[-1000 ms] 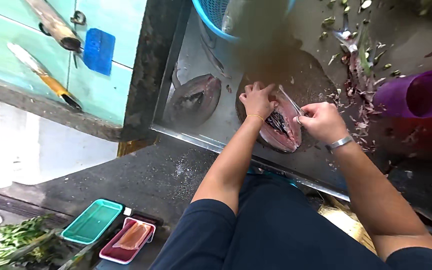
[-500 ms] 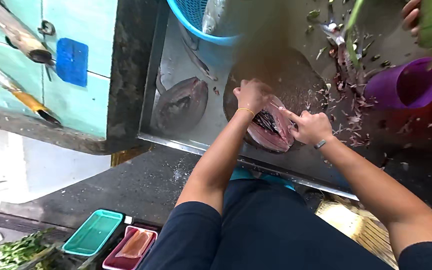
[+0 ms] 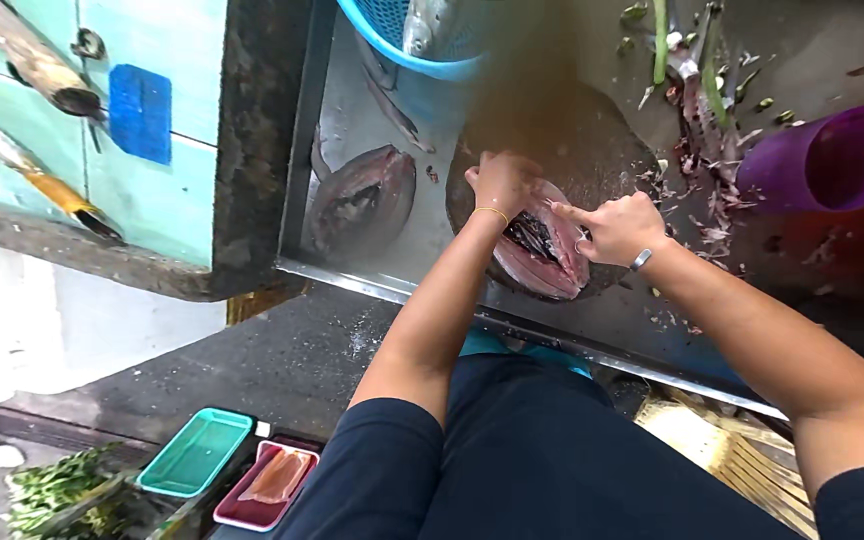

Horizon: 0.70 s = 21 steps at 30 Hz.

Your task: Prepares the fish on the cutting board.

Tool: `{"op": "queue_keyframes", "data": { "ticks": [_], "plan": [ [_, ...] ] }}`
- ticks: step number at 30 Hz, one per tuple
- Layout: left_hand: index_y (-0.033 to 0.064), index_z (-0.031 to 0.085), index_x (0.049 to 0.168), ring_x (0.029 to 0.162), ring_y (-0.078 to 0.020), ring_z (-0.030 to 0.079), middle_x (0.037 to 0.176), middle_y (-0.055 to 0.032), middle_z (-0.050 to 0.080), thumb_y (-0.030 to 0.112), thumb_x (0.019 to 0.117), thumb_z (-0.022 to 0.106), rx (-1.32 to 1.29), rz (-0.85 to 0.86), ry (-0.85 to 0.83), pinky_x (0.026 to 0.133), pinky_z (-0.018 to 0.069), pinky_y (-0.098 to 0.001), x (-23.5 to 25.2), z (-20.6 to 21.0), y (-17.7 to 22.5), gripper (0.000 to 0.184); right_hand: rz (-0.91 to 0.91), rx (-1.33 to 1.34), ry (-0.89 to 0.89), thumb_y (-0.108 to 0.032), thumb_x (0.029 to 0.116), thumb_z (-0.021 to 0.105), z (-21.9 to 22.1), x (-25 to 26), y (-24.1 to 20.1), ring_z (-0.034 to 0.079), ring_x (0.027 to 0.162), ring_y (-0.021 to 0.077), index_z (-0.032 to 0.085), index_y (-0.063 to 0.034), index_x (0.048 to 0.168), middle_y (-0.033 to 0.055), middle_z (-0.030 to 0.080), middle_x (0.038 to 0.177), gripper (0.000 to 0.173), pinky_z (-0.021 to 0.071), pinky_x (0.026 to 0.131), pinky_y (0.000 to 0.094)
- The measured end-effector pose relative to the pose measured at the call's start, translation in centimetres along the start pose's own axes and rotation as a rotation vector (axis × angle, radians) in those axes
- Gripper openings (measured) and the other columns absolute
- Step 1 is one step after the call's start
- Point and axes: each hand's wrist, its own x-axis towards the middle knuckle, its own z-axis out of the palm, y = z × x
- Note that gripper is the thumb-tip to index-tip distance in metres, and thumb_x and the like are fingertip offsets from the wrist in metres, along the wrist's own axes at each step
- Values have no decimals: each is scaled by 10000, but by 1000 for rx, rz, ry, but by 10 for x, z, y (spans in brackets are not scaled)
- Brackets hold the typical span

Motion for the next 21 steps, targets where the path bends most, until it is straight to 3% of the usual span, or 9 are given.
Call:
{"op": "queue_keyframes", "data": {
  "ticks": [4, 6, 8, 10, 12, 14, 16, 17, 21],
  "plan": [
    [371, 733, 1239, 1343, -267, 503, 1324, 65, 669, 399, 817, 830, 35, 78, -28, 1054, 333, -671, -1, -1, -3, 434, -15, -1, 16, -337, 971, 527, 3, 7, -2, 684, 801, 440, 296, -462, 1609, 199, 716, 852, 690, 470, 759, 646],
    [372, 722, 1243, 1351, -275, 498, 1326, 70, 668, 387, 754, 882, 57, 65, -16, 1057, 331, -677, -3, 2, -2, 515, 9, 138, 10, -286, 957, 556, -12, 6, -7, 698, 860, 455, 475, -412, 1534, 209, 730, 905, 596, 499, 748, 654],
    [366, 719, 1224, 1347, -284, 504, 1310, 75, 674, 370, 735, 889, 77, 44, 2, 1047, 341, -693, -2, 5, 2, 518, 108, 452, -7, -260, 925, 666, -46, -1, -9, 696, 998, 446, 706, -325, 1320, 190, 749, 1051, 402, 515, 817, 707],
    [328, 731, 1206, 1336, -321, 512, 1288, 39, 686, 338, 730, 887, 70, 47, 15, 1029, 351, -724, -3, 5, 5, 501, 142, 657, 65, -255, 886, 721, -79, -20, -11, 696, 902, 367, 757, -299, 1230, 140, 750, 987, 349, 518, 776, 665],
    [288, 723, 1244, 1347, -354, 501, 1323, -6, 675, 332, 737, 888, 57, 55, -3, 1029, 348, -739, -4, 2, 5, 534, 95, 655, 284, -291, 857, 709, -87, -44, -12, 655, 754, 316, 721, -299, 1286, 112, 716, 877, 429, 508, 678, 611],
    [292, 719, 1241, 1334, -350, 500, 1337, -20, 653, 327, 752, 888, 40, 93, -19, 1029, 353, -718, -2, -3, -1, 519, 148, 499, 545, -346, 893, 658, -54, -54, -4, 656, 741, 369, 659, -202, 1370, 171, 707, 921, 498, 513, 645, 604],
    [291, 715, 1250, 1334, -349, 499, 1362, -42, 635, 292, 783, 864, 29, 138, -29, 1032, 368, -688, -3, -6, -8, 490, 399, 366, 399, -431, 956, 622, -3, -55, 9, 667, 991, 531, 521, -113, 1494, 289, 657, 1247, 633, 485, 811, 744],
    [291, 712, 1264, 1333, -353, 500, 1370, -50, 630, 281, 788, 857, 35, 153, -25, 1028, 385, -674, -7, -5, -12, 497, 477, 392, 312, -423, 957, 645, 20, -57, 10, 635, 1048, 584, 546, -60, 1450, 331, 628, 1277, 621, 441, 851, 803],
    [312, 696, 1301, 1327, -353, 497, 1381, -43, 619, 325, 776, 867, 68, 137, -2, 1018, 407, -648, -4, -6, -18, 552, 439, 375, 265, -543, 882, 627, 30, -43, -37, 707, 971, 446, 694, -94, 1246, 217, 721, 1130, 582, 517, 781, 693]
  ]
}}
